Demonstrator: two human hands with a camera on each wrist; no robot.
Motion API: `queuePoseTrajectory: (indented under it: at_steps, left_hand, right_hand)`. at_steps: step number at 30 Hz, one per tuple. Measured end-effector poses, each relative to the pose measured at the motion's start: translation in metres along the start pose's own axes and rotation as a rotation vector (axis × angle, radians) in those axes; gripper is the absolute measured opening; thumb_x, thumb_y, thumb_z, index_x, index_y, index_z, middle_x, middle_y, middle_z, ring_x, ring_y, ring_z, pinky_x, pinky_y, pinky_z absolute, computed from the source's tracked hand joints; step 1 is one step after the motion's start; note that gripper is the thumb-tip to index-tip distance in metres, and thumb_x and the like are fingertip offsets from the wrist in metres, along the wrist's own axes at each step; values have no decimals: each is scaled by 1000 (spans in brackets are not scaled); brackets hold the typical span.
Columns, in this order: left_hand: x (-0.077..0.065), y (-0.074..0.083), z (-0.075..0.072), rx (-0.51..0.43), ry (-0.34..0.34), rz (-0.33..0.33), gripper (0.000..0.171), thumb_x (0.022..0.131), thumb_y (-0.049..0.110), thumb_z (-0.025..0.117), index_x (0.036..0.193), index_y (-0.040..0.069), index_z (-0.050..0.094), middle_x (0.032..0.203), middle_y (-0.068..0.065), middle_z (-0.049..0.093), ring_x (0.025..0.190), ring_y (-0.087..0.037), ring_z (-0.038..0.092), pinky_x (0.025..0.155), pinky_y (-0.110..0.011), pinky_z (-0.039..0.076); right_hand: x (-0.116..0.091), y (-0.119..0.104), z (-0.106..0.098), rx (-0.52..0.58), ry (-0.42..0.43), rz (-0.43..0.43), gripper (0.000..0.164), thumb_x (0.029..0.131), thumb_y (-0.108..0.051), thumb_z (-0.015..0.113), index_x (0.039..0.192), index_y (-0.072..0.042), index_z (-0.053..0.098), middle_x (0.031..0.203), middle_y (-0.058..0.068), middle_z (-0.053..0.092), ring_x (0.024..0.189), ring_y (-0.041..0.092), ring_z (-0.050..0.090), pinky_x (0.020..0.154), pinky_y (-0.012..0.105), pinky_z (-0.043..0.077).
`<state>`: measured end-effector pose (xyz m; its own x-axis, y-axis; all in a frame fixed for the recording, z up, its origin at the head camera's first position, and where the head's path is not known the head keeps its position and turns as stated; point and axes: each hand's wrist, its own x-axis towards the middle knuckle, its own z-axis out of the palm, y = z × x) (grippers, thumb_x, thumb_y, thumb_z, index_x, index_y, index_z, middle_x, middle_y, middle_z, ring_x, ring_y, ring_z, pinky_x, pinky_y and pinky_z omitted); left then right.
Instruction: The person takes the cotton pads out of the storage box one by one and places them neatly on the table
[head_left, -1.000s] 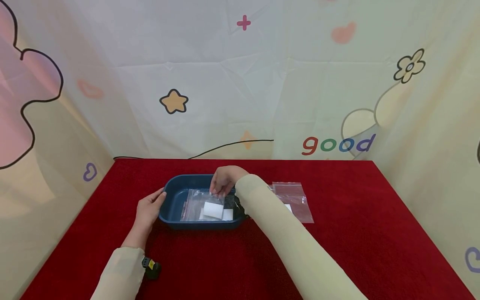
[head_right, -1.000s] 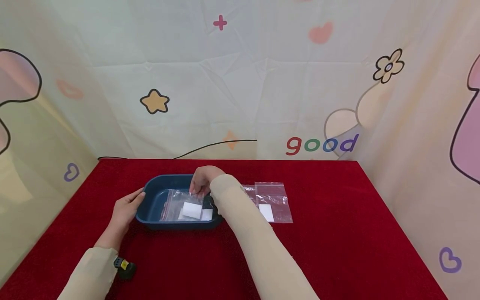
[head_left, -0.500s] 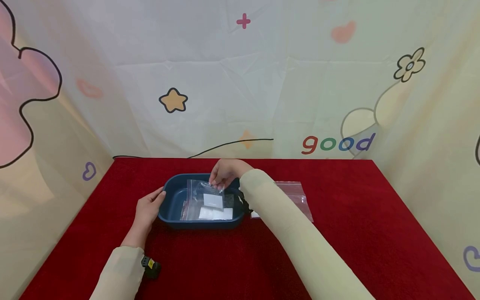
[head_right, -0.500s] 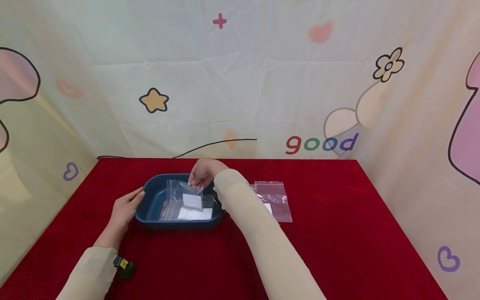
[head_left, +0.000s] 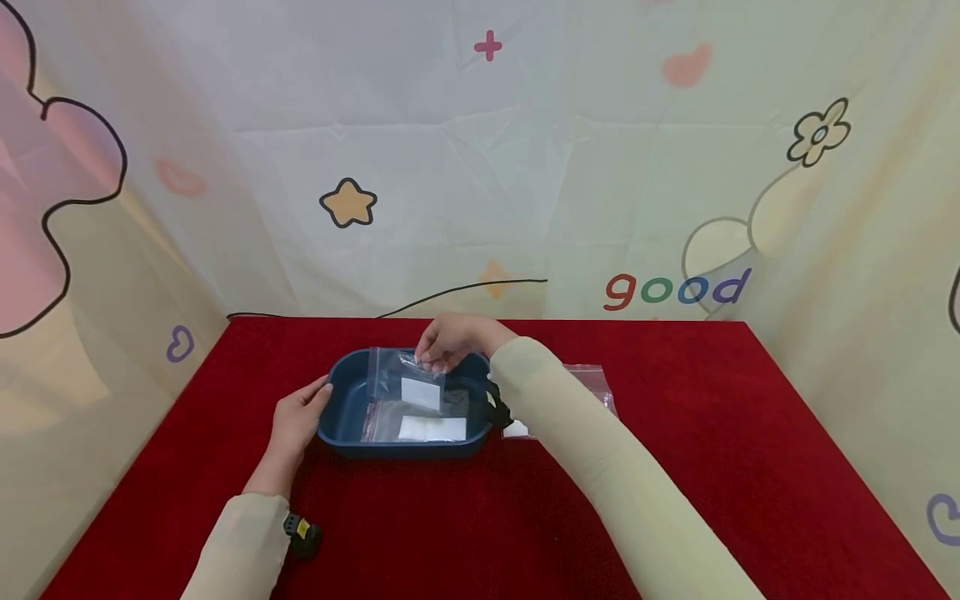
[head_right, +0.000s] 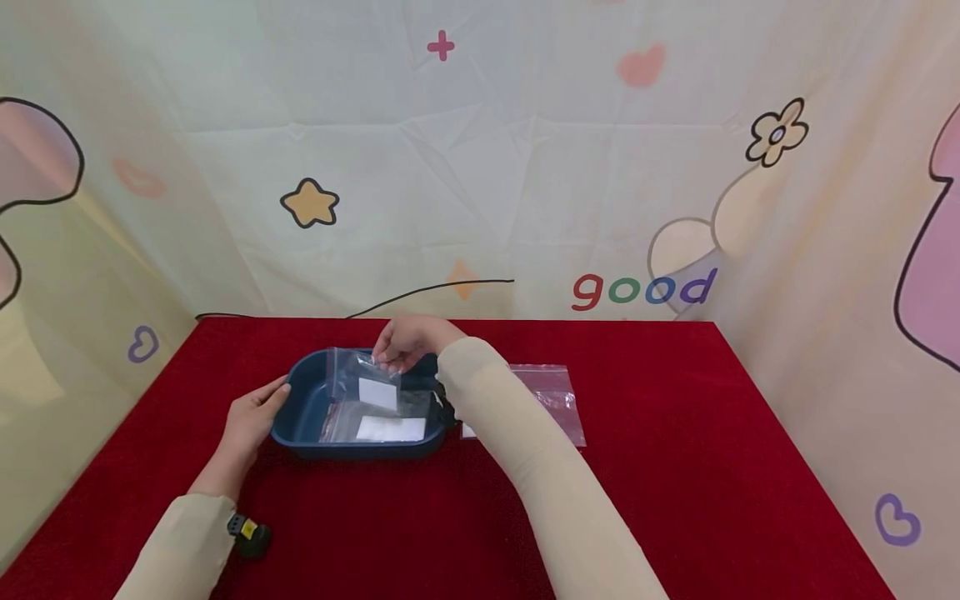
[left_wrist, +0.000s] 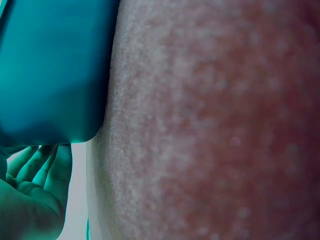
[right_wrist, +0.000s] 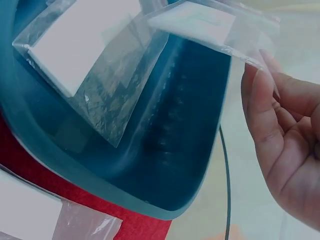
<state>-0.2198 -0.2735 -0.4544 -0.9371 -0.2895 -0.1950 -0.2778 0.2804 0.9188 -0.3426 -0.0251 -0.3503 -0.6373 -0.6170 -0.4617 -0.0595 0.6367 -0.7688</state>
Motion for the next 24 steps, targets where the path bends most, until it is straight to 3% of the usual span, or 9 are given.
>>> queuePoseTrajectory:
  at_steps: [16,24]
  left_hand:
    - [-1,0,0,-5,-7,0,51,110,25,47,156,3,41,163,-22,38,149,-37,41,121,-52,39]
    - [0,0,0,-5,-3,-4,52,110,27,46,156,4,40,163,-21,38,148,-37,42,120,-52,40]
  right_hand:
    - [-14,10,-4,45,51,-49,26,102,-7,60,124,4,68,87,5,67,74,13,63,69,20,58]
    - [-26,20,-4,93,122,-46,25,101,-9,62,124,0,69,92,7,70,76,14,64,71,21,59]
